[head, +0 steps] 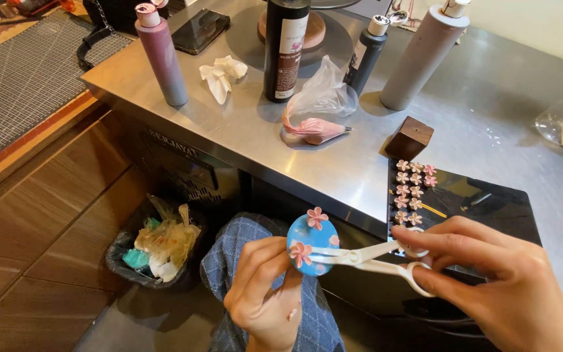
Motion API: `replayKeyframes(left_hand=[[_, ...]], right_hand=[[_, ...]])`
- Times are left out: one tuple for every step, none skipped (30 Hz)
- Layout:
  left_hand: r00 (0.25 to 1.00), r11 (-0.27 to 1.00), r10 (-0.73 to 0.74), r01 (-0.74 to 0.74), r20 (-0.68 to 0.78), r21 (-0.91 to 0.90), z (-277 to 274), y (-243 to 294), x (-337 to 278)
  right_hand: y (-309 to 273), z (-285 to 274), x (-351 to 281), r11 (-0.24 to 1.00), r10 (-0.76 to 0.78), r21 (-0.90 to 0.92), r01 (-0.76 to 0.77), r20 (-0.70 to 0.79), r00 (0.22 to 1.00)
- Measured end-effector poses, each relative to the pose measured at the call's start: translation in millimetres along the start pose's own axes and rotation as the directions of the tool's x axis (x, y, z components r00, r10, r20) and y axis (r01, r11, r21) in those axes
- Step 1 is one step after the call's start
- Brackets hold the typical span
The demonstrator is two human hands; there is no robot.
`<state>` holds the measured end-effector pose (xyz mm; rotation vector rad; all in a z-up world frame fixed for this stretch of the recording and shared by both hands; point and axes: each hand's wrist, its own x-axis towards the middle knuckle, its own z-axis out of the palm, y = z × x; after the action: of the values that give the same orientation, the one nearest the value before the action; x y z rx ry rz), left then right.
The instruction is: Decorating a small blue pastry base with pink icing flowers using a piping bag and trimming with scissors
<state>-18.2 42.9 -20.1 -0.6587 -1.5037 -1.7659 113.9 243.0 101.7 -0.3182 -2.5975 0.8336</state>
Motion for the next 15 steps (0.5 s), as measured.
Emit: replayKeyframes(left_hand=[[0.999,1.000,-0.027,0.028,0.025,-0.011,-1.3,-2.3,-2.1],[0.997,0.998,-0.055,0.056,0.050,-0.021,-2.0,-4.6,-4.3],[0.997,0.998,-0.057,0.059,0.056,-0.026,-2.6,-5.8,-6.4],[0.988,0.989,-0.145,0.145,0.045,0.007,-2.5,-7.0,-8.6],[0.972,0.972,-0.233,0.232,0.034,0.035,-0.9,-8.2,-11.2],[0.971,0.971,-0.237,0.236,0.044,0.026,0.4,-12.1,-9.2],[0.947,0.947,-0.320,0.320,-0.013,-0.005,3.2,-16.1,-7.4],[0.913,0.915,-0.403,0.401,-0.066,-0.039,6.8,-20.1,-5.7],[0.911,0.912,-0.410,0.408,-0.051,-0.053,6.8,-20.1,-1.0],[0.886,0.886,-0.459,0.453,-0.063,-0.097,6.9,-20.5,3.9],[0.859,0.858,-0.507,0.495,-0.073,-0.138,6.2,-21.2,9.4],[0.856,0.852,-0.513,0.501,-0.058,-0.149,5.0,-27.0,8.1],[0.843,0.847,-0.530,0.522,-0.086,-0.105,2.8,-32.8,6.7],[0.830,0.838,-0.545,0.542,-0.114,-0.061,0.5,-38.7,5.5],[0.829,0.835,-0.550,0.546,-0.103,-0.066,-1.0,-35.4,8.7]], right_hand=[[4.2,-1.0,-0.6,0.999,0.004,0.042,-0.005,0.032,0.999],[8.9,-2.3,-1.1,0.996,0.006,0.083,-0.011,0.064,0.998],[11.8,-7.5,-2.7,0.997,0.013,0.081,-0.018,0.060,0.998],[15.2,-13.1,-4.2,0.997,-0.026,0.073,0.020,0.087,0.996],[18.8,-20.0,-6.6,0.997,-0.062,0.061,0.056,0.110,0.992],[28.9,-27.8,-9.5,0.997,-0.051,0.055,0.046,0.104,0.993],[38.8,-36.9,-13.6,0.996,-0.007,0.091,0.001,0.060,0.998],[48.8,-46.4,-17.9,0.991,0.039,0.129,-0.041,0.016,0.999],[65.7,-54.3,-15.3,0.992,0.053,0.117,-0.054,0.004,0.999],[82.5,-62.6,-13.2,0.987,0.122,0.112,-0.113,-0.071,0.990],[99.1,-70.5,-11.2,0.979,0.187,0.114,-0.171,-0.146,0.971],[121.8,-78.5,-8.4,0.977,0.198,0.105,-0.183,-0.159,0.967],[144.7,-85.9,-5.9,0.961,0.272,0.094,-0.260,-0.166,0.948],[167.4,-93.5,-4.0,0.938,0.345,0.085,-0.335,-0.174,0.922],[179.4,-93.2,-1.7,0.936,0.353,0.081,-0.344,-0.182,0.918]])
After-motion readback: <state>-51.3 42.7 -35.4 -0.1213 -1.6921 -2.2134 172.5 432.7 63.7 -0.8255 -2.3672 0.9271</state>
